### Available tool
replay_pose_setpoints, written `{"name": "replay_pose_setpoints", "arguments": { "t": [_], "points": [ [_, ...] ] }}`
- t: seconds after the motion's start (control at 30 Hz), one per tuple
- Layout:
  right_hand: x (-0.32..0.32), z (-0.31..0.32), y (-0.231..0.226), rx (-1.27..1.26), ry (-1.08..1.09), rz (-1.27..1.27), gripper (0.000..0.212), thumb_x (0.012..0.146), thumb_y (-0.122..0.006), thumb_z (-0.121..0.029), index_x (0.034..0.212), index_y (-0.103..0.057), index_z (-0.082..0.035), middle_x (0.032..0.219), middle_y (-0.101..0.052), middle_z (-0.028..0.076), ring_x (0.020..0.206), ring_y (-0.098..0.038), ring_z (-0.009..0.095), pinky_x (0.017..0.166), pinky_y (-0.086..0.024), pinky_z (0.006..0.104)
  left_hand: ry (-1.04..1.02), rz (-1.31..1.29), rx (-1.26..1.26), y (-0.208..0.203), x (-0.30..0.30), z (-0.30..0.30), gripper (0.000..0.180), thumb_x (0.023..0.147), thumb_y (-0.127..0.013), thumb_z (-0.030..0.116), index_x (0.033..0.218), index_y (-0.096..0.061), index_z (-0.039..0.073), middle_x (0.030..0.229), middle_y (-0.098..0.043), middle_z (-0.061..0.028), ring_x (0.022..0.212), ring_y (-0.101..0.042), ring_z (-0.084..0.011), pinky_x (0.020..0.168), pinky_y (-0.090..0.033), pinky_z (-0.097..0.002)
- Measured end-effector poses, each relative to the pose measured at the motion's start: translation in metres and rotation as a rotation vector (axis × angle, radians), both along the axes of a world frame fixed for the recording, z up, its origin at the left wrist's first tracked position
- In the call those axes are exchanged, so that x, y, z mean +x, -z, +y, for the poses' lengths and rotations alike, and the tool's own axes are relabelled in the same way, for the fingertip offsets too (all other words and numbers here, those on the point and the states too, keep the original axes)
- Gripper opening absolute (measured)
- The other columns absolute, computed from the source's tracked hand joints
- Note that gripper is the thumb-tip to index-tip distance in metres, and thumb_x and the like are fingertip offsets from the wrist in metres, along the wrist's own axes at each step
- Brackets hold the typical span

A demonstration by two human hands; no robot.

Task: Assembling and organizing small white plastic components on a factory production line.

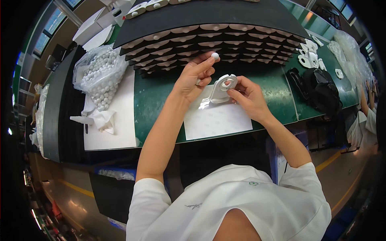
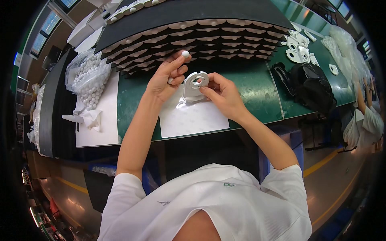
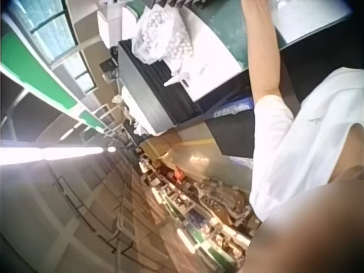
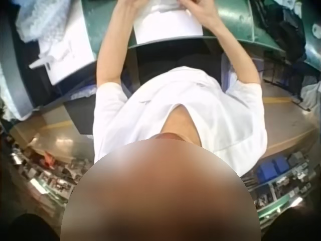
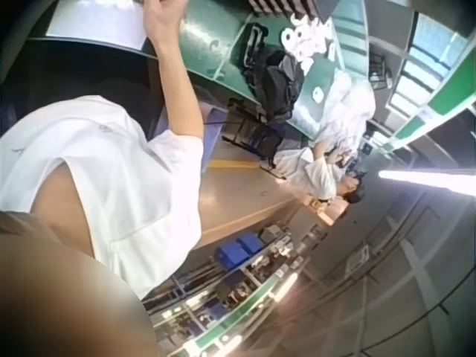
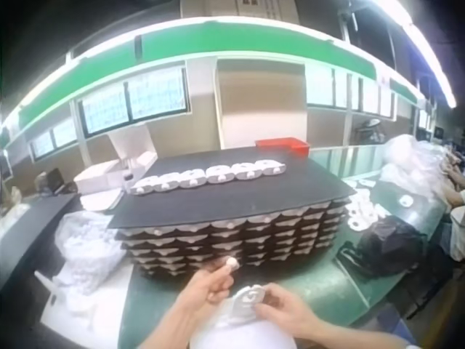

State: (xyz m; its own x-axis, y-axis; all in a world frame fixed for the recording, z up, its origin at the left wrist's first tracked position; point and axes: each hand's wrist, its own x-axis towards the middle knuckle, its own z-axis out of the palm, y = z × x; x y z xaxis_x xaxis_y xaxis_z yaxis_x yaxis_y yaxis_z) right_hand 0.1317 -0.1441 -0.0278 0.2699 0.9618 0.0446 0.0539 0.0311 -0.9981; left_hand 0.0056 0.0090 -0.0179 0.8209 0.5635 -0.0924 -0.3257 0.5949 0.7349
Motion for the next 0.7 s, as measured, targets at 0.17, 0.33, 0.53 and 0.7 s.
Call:
{"name": "replay_pose_setpoints", "arguments": {
  "t": [0.17, 0.33, 0.53, 0.7],
  "points": [
    [-0.0037, -0.0012, 0.0037, 0.017, -0.022, -0.130, 0.016, 0.089, -0.059, -0.007, 0.104, -0.057, -0.003, 0.090, -0.062, 0.001, 0.080, -0.055, 0.005, 0.070, -0.046, 0.0206, -0.008, 0.025, -0.025, -0.0031, -0.0001, -0.0015, 0.025, 0.085, -0.068, 0.016, 0.105, -0.058, 0.004, 0.095, -0.060, -0.0048, 0.063, -0.044, -0.0046, 0.041, -0.027, -0.0149],
    [-0.0046, -0.0027, 0.0057, 0.049, -0.027, -0.263, 0.014, 0.090, -0.057, -0.006, 0.103, -0.055, -0.002, 0.089, -0.059, 0.002, 0.082, -0.055, 0.006, 0.072, -0.046, 0.0210, 0.002, 0.027, -0.049, -0.0026, -0.0002, -0.0016, 0.024, 0.087, -0.067, 0.020, 0.103, -0.058, 0.004, 0.096, -0.062, -0.0076, 0.064, -0.047, -0.0049, 0.040, -0.029, -0.0144],
    [-0.0049, -0.0023, 0.0074, 0.116, 0.027, -0.207, 0.015, 0.089, -0.058, -0.007, 0.103, -0.055, -0.002, 0.084, -0.062, 0.007, 0.074, -0.057, 0.013, 0.068, -0.046, 0.0261, 0.032, -0.022, -0.107, -0.0021, -0.0011, 0.0000, 0.021, 0.088, -0.064, 0.018, 0.104, -0.058, 0.007, 0.096, -0.062, -0.0093, 0.063, -0.047, -0.0052, 0.039, -0.029, -0.0144],
    [-0.0074, -0.0048, 0.0053, 0.097, -0.034, -0.367, 0.015, 0.088, -0.059, -0.005, 0.102, -0.055, -0.003, 0.082, -0.061, 0.006, 0.071, -0.056, 0.012, 0.064, -0.045, 0.0259, -0.009, -0.013, -0.062, -0.0008, 0.0001, -0.0010, 0.019, 0.088, -0.063, 0.012, 0.106, -0.057, 0.008, 0.098, -0.062, -0.0101, 0.062, -0.046, -0.0050, 0.039, -0.029, -0.0144]
  ]
}}
